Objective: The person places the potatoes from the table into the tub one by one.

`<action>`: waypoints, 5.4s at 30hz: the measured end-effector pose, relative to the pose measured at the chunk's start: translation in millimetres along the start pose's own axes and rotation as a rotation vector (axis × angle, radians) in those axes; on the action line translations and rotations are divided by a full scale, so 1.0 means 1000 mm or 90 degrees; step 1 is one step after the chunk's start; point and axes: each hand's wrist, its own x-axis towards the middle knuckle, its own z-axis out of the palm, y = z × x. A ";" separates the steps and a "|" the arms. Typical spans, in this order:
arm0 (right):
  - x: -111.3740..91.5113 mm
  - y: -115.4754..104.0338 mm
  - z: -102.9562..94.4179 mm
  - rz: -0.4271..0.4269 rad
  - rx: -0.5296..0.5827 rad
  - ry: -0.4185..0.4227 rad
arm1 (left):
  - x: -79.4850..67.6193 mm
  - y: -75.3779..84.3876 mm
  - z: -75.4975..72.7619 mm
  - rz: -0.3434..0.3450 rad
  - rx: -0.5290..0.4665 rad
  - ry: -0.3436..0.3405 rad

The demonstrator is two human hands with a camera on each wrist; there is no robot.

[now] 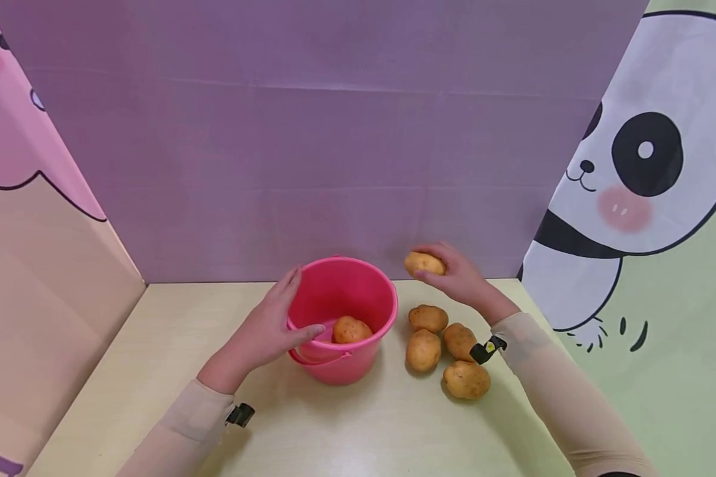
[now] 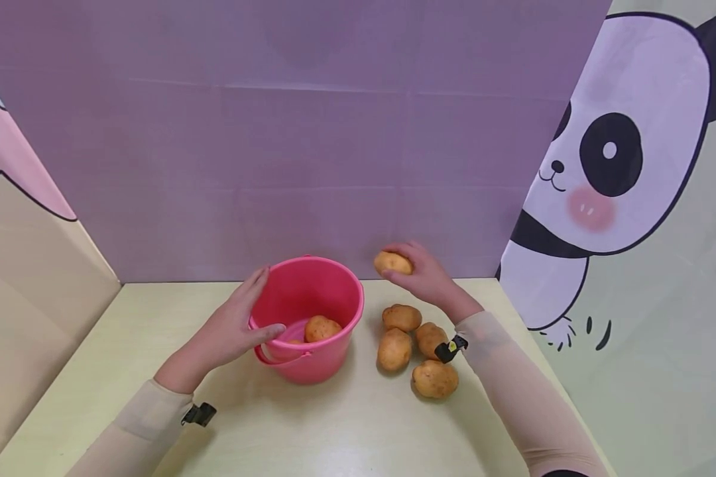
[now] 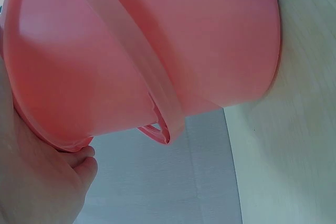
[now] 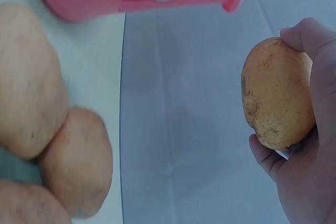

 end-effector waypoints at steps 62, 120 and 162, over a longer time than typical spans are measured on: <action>0.051 -0.109 0.107 -0.259 0.029 -0.166 | 0.002 0.000 0.001 0.036 0.002 -0.002; -0.062 -0.006 0.021 -0.052 0.033 0.028 | -0.001 0.004 0.006 0.000 0.010 0.005; -0.145 0.072 0.026 0.201 -0.030 -0.011 | -0.018 0.020 0.020 -0.017 -0.001 0.016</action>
